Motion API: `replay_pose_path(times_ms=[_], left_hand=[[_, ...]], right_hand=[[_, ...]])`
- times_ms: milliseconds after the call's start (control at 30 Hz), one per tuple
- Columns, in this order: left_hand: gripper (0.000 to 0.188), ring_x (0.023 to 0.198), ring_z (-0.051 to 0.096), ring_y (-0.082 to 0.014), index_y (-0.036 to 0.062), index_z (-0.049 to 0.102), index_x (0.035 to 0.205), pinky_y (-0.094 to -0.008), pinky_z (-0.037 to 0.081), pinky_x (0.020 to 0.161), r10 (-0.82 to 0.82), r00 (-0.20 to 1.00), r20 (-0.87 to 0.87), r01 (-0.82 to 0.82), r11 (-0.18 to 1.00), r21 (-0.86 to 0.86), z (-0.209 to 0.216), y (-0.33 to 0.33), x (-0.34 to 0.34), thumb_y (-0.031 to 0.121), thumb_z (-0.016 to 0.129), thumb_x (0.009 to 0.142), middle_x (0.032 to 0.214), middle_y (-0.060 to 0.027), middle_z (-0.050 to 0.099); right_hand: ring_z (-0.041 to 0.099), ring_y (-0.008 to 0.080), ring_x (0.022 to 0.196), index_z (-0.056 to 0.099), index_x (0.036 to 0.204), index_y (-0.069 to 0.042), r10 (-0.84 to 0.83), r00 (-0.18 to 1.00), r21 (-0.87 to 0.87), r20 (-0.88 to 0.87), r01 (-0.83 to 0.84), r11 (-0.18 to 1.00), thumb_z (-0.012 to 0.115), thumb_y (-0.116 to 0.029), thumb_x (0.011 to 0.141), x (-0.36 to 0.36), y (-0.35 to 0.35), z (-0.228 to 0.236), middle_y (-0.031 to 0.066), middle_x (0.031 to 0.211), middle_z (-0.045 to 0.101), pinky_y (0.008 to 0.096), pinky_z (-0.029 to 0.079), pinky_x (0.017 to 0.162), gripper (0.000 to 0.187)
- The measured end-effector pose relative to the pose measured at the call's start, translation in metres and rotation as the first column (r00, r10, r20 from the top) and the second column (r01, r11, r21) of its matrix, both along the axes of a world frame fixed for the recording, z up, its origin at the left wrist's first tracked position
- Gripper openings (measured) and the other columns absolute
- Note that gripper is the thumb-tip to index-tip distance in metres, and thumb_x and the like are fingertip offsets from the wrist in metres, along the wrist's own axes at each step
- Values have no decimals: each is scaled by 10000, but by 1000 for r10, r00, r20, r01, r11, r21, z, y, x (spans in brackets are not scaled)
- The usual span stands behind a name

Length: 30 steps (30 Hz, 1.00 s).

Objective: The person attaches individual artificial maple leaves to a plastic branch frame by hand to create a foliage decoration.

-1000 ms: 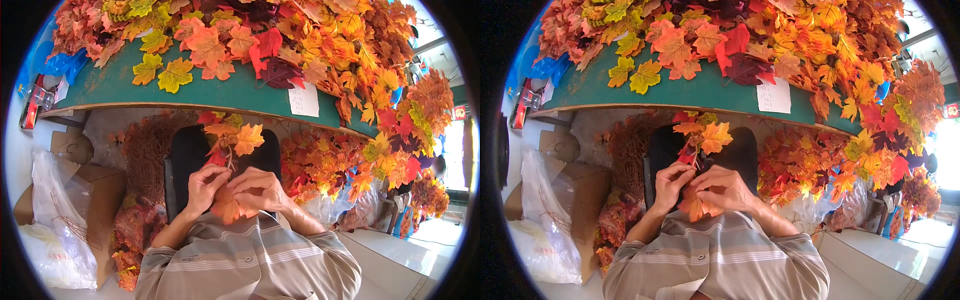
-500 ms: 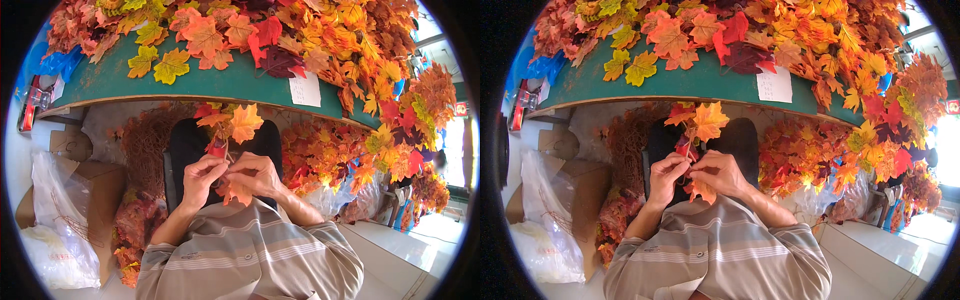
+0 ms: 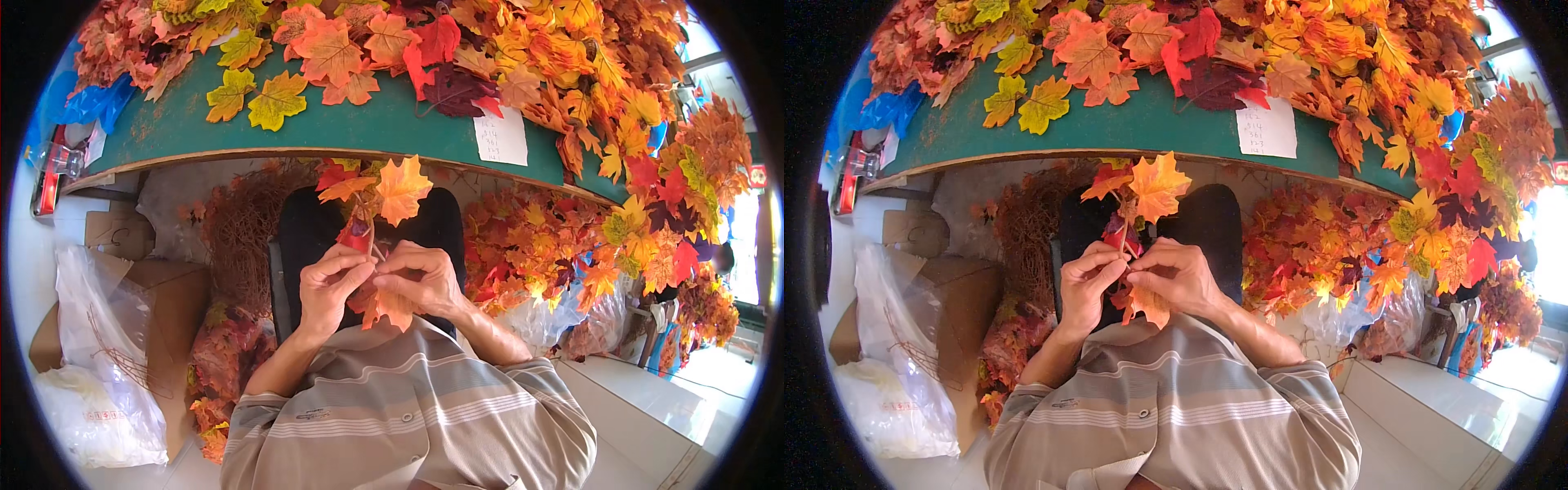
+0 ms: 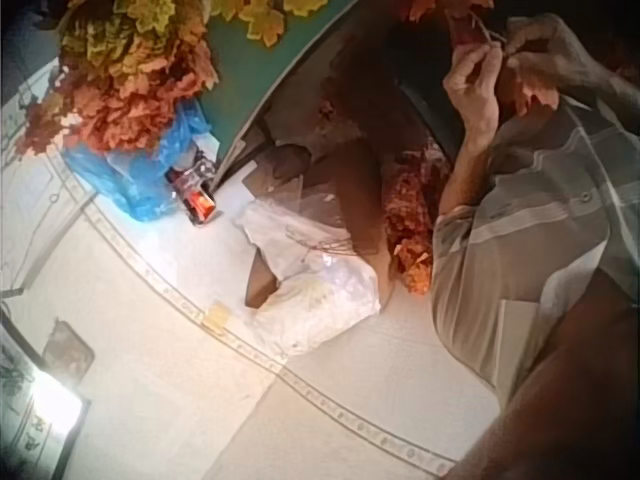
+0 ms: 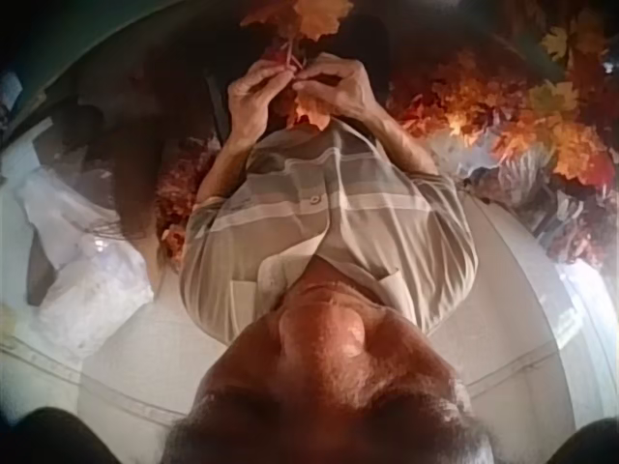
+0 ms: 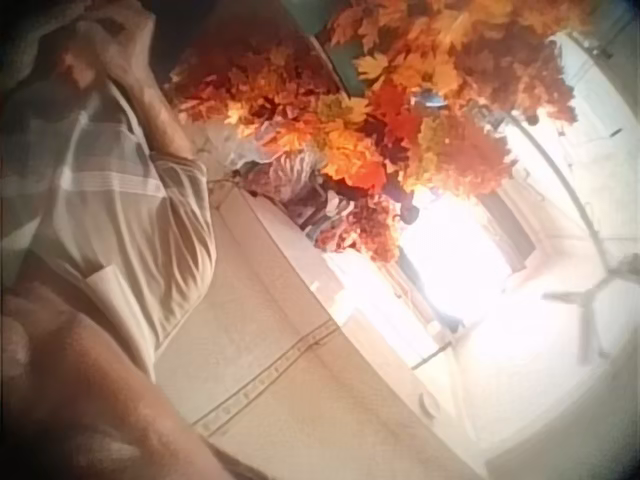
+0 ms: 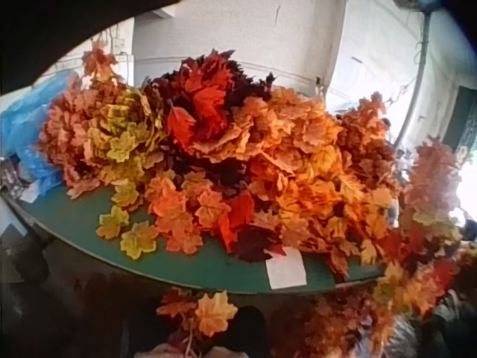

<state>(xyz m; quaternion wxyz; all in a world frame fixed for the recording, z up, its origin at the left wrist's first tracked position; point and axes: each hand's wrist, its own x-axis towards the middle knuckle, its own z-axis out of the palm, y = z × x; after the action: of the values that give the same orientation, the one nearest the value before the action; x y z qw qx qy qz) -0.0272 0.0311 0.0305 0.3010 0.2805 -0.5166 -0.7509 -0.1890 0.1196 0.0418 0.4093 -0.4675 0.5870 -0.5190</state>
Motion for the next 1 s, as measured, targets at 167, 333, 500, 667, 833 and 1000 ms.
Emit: replay_pose_path(times_ms=[167, 333, 500, 667, 833, 1000], left_hand=[[134, 872, 609, -125, -33, 692, 967, -223, 474, 780, 6, 1000, 28, -6, 1000, -8, 1, 2, -1, -42, 648, 841, 959, -74, 628], [136, 860, 613, -121, -48, 686, 964, -214, 475, 757, -7, 999, 51, 12, 995, -99, -1, 3, -2, -53, 651, 833, 946, -70, 628], [133, 829, 607, -116, -69, 678, 957, -198, 465, 728, 54, 989, 139, -27, 981, -193, -1, 7, 1, -73, 640, 829, 910, -71, 636], [128, 839, 597, -120, -71, 670, 966, -209, 458, 754, 35, 994, 107, -28, 997, -74, 1, 7, 1, -60, 611, 854, 925, -73, 626], [137, 885, 585, -128, -74, 661, 981, -215, 429, 821, 38, 995, 94, -44, 997, 62, -3, 13, -2, -48, 590, 866, 942, -72, 619], [160, 887, 584, -125, -66, 668, 1002, -218, 432, 815, 53, 997, 47, -56, 996, 63, -7, 16, -6, -61, 580, 868, 946, -72, 621]], right_hand=[[521, 152, 684, 697, 821, -3, -27, 997, 45, 72, 24, 999, 763, -101, 757, 1, 1, -2, 59, 737, 653, 287, 415, 599, 135], [569, 134, 722, 697, 838, 10, -26, 997, 6, 74, 25, 1000, 746, -51, 768, -2, 1, -1, 70, 759, 639, 272, 437, 643, 105], [585, 147, 802, 696, 850, 2, 12, 988, 12, 155, -14, 1000, 730, -52, 790, 1, 4, -12, 62, 782, 635, 281, 448, 701, 87], [576, 104, 766, 691, 865, 7, -5, 983, 79, 184, -10, 997, 742, -71, 794, 0, 0, -8, 43, 787, 639, 244, 449, 686, 117], [570, 61, 723, 686, 856, 8, -54, 924, 168, 379, -12, 986, 737, -93, 806, 0, 4, -17, 25, 783, 651, 220, 449, 635, 123], [570, 56, 703, 686, 831, 5, -82, 895, 102, 439, 42, 994, 733, -96, 805, 2, 6, -22, 22, 760, 654, 223, 453, 622, 114]])
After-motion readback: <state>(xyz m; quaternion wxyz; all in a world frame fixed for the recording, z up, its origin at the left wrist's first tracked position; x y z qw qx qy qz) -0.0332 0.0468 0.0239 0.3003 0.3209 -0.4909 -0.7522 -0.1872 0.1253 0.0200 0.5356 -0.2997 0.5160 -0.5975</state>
